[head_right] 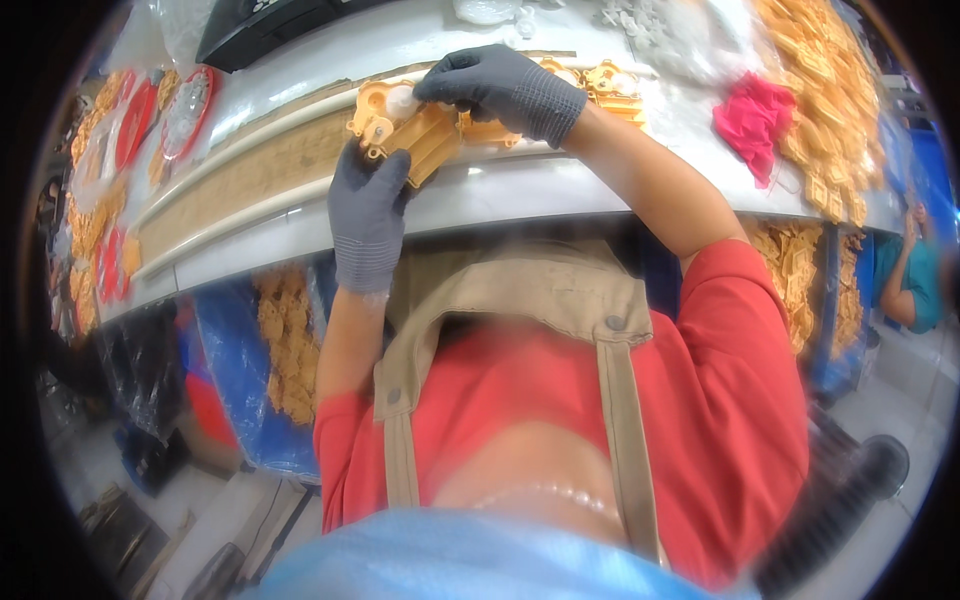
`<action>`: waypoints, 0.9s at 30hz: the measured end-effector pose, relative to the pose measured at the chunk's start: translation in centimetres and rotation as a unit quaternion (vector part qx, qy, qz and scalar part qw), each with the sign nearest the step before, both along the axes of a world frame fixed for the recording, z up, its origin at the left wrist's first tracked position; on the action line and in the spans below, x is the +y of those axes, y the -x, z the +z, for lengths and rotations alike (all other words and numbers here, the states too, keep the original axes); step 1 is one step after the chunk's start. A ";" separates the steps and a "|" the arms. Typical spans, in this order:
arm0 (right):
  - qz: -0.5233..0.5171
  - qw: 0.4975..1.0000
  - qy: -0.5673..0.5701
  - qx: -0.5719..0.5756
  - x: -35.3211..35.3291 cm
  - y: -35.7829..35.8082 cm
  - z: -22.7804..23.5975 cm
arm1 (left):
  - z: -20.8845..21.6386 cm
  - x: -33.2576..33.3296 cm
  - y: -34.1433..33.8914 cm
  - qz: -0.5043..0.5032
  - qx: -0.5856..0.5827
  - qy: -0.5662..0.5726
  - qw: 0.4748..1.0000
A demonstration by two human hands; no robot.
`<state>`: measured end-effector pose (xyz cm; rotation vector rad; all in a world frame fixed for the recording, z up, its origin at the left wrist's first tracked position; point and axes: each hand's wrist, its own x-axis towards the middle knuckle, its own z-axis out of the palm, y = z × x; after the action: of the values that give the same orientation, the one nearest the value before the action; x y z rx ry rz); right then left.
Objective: Sorting and packing waffles into plastic containers on an assembly line.
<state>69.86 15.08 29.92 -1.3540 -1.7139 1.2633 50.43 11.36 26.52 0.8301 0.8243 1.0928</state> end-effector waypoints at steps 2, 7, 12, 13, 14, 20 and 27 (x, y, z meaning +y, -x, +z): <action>0.003 1.000 -0.025 -0.005 -0.2 -0.6 0.1 | 0.3 0.2 -0.5 -0.014 -0.039 0.032 0.999; -0.087 0.993 -0.079 0.026 -0.9 -2.1 -0.5 | 0.2 0.4 -1.9 -0.063 -0.057 0.064 0.994; -0.166 0.980 -0.093 0.051 -1.6 -7.8 0.0 | 0.6 2.3 -2.0 -0.079 0.020 0.025 0.996; -0.198 0.975 -0.057 0.080 -1.9 -8.9 0.6 | 0.6 3.4 -1.7 -0.086 0.048 0.027 0.995; -0.229 0.967 -0.022 0.108 -2.2 -10.0 1.3 | 0.1 4.4 -1.5 -0.086 0.047 0.029 0.995; -0.315 0.944 -0.096 -0.019 -3.3 -20.7 -2.5 | -1.9 6.5 -3.9 -0.136 0.176 0.052 0.974; -0.317 0.884 -0.221 -0.262 -0.9 -27.1 -4.5 | -0.9 6.7 -6.8 -0.149 0.393 -0.071 0.905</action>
<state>96.99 14.21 25.43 -1.8396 -1.5329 0.1237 57.20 18.02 25.66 1.5118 1.2347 0.5244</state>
